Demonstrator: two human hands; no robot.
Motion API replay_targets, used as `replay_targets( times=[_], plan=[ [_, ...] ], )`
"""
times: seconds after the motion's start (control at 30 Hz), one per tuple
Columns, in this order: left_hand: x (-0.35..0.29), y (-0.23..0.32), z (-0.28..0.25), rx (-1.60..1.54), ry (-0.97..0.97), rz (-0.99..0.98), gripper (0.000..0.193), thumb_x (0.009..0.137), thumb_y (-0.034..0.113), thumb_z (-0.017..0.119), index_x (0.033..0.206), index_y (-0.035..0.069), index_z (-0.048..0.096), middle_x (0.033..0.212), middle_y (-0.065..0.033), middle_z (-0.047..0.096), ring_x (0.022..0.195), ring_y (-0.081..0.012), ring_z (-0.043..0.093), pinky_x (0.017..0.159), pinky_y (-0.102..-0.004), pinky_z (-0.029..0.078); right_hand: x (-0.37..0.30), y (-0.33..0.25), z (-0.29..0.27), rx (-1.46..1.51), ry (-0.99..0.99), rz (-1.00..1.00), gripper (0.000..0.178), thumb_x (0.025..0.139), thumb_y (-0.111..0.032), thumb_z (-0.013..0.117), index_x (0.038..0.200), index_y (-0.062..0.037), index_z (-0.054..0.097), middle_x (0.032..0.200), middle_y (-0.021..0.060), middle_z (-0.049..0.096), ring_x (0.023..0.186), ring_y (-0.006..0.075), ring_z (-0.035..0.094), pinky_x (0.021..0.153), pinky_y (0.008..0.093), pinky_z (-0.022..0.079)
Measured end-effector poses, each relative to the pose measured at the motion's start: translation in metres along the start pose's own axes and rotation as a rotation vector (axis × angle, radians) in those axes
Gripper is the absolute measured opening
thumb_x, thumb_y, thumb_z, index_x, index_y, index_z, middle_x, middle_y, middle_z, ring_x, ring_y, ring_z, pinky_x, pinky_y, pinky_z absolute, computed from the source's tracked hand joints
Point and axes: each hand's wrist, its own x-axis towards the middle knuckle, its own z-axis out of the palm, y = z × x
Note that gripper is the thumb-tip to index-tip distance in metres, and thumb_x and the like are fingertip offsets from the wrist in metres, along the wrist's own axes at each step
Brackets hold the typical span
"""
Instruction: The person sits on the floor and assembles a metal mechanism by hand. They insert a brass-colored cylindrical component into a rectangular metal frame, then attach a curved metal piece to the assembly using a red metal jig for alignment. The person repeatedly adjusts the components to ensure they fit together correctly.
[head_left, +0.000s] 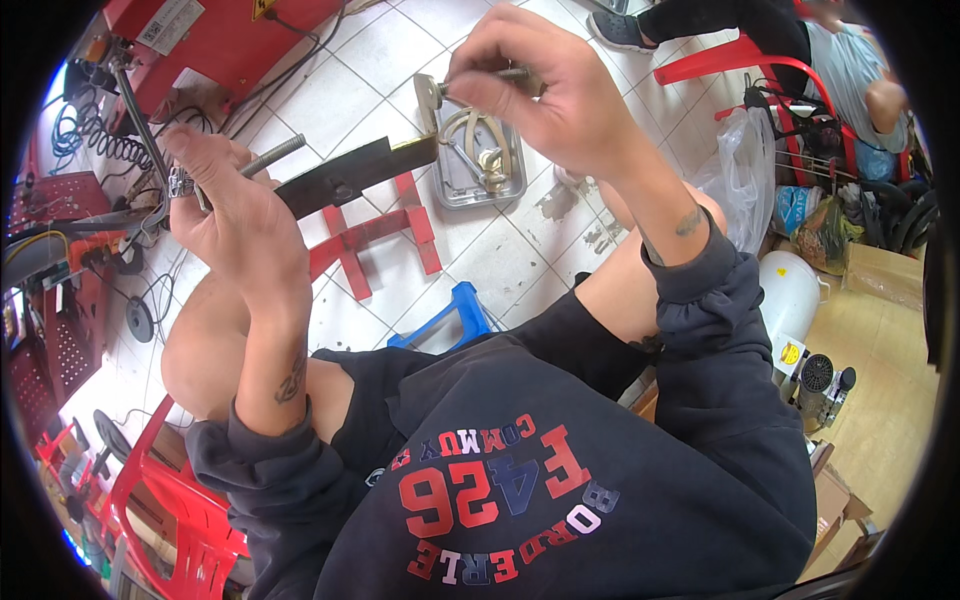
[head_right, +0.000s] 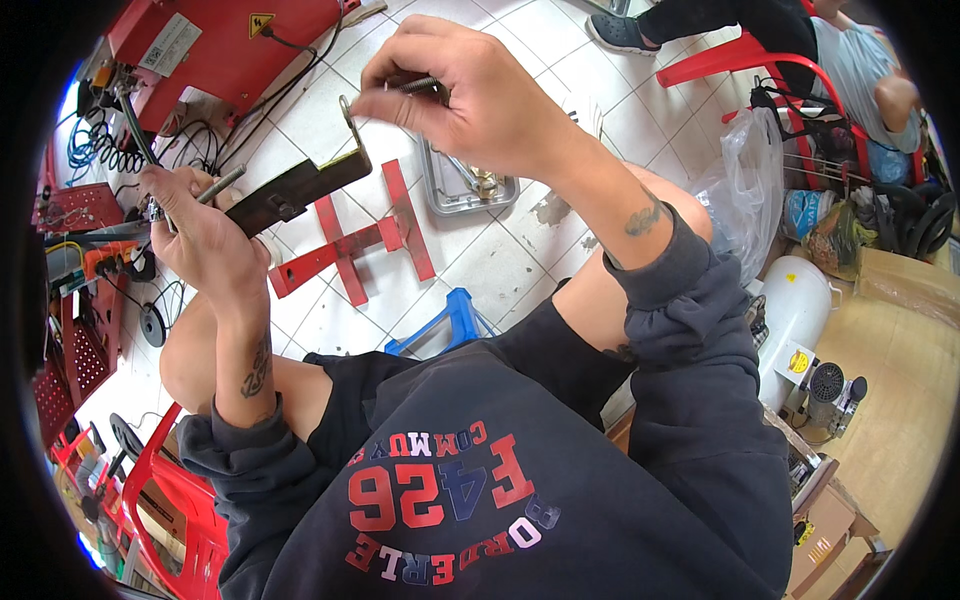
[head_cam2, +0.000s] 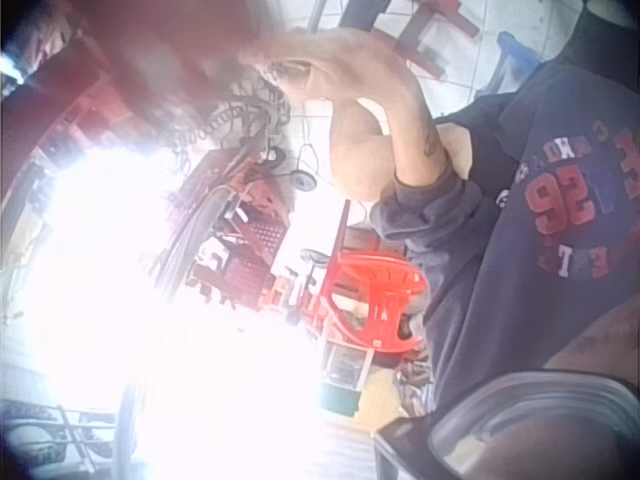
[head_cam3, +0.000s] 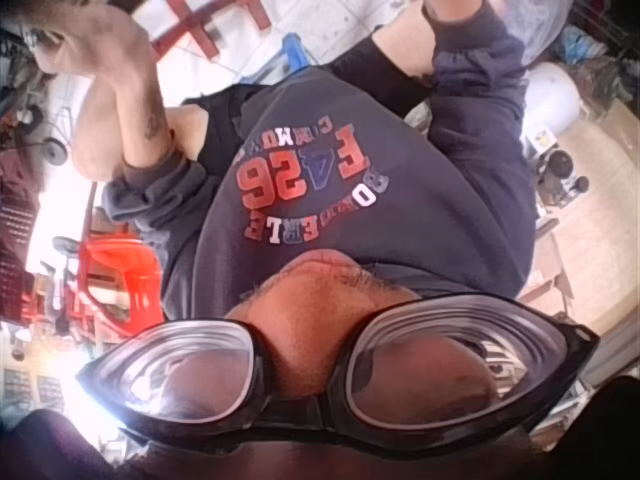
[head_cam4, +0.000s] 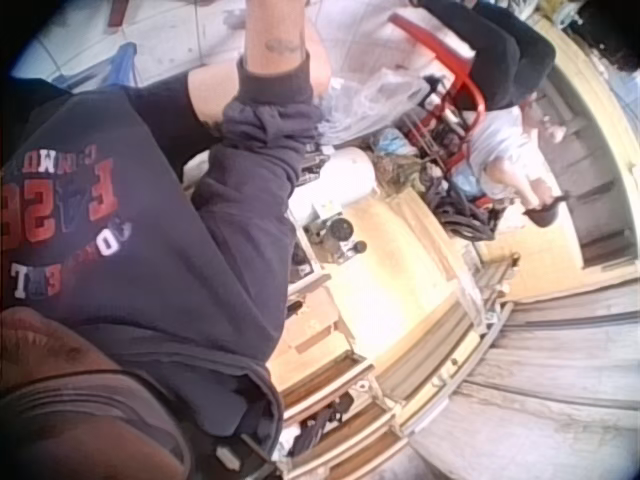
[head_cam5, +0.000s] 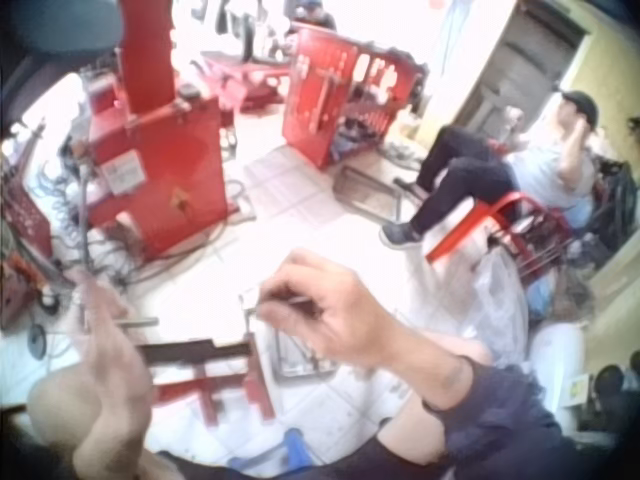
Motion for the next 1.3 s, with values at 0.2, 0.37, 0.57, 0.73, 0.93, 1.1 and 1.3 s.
replay_targets(
  times=[0.2,0.37,0.57,0.73,0.93,1.1,1.3],
  plan=[
    [-0.001,0.006,0.004,-0.024,-0.025,0.012,0.049,0.1,0.049,0.055,0.074,0.009,0.045,0.065,0.0002,0.044,0.049,-0.0048,0.038,0.043,-0.0204,0.031,0.0,0.007,0.001,0.035,0.012,-0.035,0.02,0.087,-0.017,0.075,0.096,-0.001,0.068,0.082,0.0071,0.06,0.068,0.0163,0.057,0.063,0.0268,0.047],
    [-0.004,0.007,0.005,-0.053,-0.041,-0.034,0.047,0.1,0.047,0.055,0.074,0.01,0.044,0.066,0.0003,0.044,0.053,-0.0048,0.036,0.047,-0.0212,0.029,-0.002,0.005,-0.003,-0.08,-0.081,-0.004,0.026,0.086,-0.017,0.077,0.103,-0.0011,0.065,0.084,0.0063,0.06,0.071,0.0148,0.058,0.065,0.0254,0.049],
    [-0.002,0.007,0.008,-0.126,-0.073,-0.061,0.045,0.1,0.046,0.056,0.075,0.01,0.043,0.065,0.0013,0.041,0.054,-0.0051,0.032,0.048,-0.0222,0.024,-0.001,-0.002,-0.005,0.039,-0.015,-0.008,0.022,0.082,-0.013,0.078,0.098,-0.0029,0.067,0.084,0.0048,0.061,0.075,0.0143,0.059,0.064,0.0262,0.05],
    [-0.002,0.004,0.007,-0.109,-0.077,-0.052,0.047,0.1,0.047,0.055,0.074,0.01,0.043,0.064,0.0024,0.04,0.054,-0.0045,0.031,0.048,-0.0225,0.023,0.0,0.001,-0.008,-0.006,-0.064,0.049,0.02,0.08,-0.009,0.079,0.097,-0.0029,0.069,0.088,0.0076,0.062,0.074,0.0181,0.061,0.065,0.0295,0.05],
    [0.0,0.0,0.01,-0.079,-0.032,-0.039,0.051,0.1,0.051,0.053,0.071,0.01,0.046,0.062,0.0053,0.038,0.054,-0.003,0.03,0.048,-0.0228,0.021,0.009,-0.012,-0.017,-0.147,-0.029,-0.047,0.027,0.076,-0.01,0.082,0.099,-0.0038,0.068,0.092,0.0093,0.064,0.084,0.0248,0.064,0.071,0.0327,0.052],
    [-0.005,0.003,0.013,0.06,-0.017,0.125,0.05,0.101,0.048,0.054,0.071,0.008,0.049,0.063,0.0072,0.037,0.057,-0.0023,0.029,0.051,-0.0222,0.019,0.005,0.003,-0.023,-0.356,-0.123,-0.167,0.029,0.071,-0.012,0.082,0.096,-0.0061,0.069,0.091,0.0095,0.064,0.091,0.027,0.063,0.082,0.036,0.05],
    [-0.006,0.005,0.012,0.065,-0.037,0.176,0.047,0.101,0.043,0.056,0.073,0.006,0.053,0.062,0.0089,0.037,0.058,-0.0022,0.028,0.052,-0.0221,0.019,0.004,-0.005,-0.016,-0.428,-0.184,-0.116,0.024,0.076,-0.013,0.077,0.097,-0.0077,0.069,0.089,0.0087,0.064,0.092,0.0279,0.062,0.096,0.0442,0.045]
  ],
)
